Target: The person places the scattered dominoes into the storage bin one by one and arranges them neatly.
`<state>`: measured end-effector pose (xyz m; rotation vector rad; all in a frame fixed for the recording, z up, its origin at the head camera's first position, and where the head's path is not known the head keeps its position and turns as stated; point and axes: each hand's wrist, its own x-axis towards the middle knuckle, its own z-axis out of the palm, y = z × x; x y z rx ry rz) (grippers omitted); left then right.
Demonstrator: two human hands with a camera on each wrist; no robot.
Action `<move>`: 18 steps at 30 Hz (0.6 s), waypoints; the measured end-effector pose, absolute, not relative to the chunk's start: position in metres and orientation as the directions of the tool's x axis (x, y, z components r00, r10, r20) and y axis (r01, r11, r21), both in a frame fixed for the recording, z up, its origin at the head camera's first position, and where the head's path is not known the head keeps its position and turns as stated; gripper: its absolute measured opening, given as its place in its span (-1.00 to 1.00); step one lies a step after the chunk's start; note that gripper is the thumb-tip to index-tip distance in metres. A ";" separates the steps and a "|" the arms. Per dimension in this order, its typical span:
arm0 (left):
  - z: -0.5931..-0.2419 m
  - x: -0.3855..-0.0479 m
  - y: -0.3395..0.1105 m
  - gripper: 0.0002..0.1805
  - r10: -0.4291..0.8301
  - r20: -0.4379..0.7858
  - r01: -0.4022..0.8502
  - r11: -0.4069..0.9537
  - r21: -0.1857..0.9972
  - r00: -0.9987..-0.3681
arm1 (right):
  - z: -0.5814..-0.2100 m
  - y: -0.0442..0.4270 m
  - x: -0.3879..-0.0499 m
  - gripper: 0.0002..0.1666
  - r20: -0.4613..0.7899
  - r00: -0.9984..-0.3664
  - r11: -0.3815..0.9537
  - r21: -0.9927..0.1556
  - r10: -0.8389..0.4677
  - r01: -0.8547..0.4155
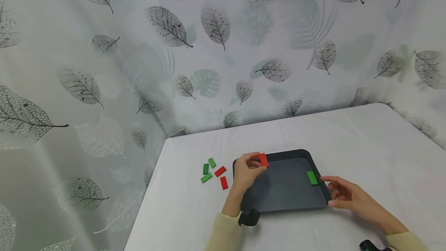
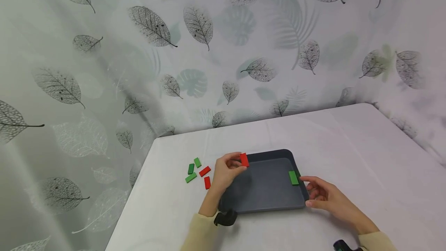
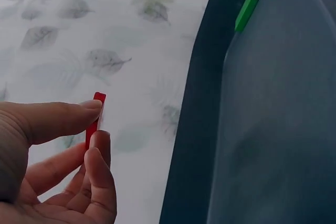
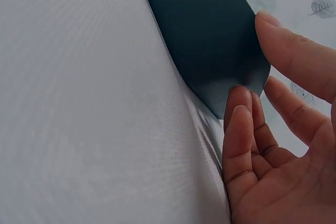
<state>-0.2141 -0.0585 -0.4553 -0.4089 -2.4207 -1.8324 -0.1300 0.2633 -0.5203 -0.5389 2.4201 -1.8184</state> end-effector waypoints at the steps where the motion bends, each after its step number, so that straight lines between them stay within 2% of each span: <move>1: -0.456 -0.214 -0.051 -0.51 0.172 0.220 0.259 0.254 0.932 -0.960 | -0.520 0.263 -0.130 -0.28 0.156 -0.936 0.237 -0.942 -0.315 -0.237; 11: -0.475 -0.211 0.010 -0.50 0.196 0.148 0.212 0.363 0.907 -0.969 | -0.519 0.262 -0.131 -0.27 0.148 -0.933 0.236 -0.944 -0.328 -0.232; 18: -0.485 -0.206 0.042 -0.51 0.155 0.040 0.098 0.386 0.917 -0.987 | -0.518 0.263 -0.131 -0.25 0.080 -0.950 0.263 -0.951 -0.303 -0.164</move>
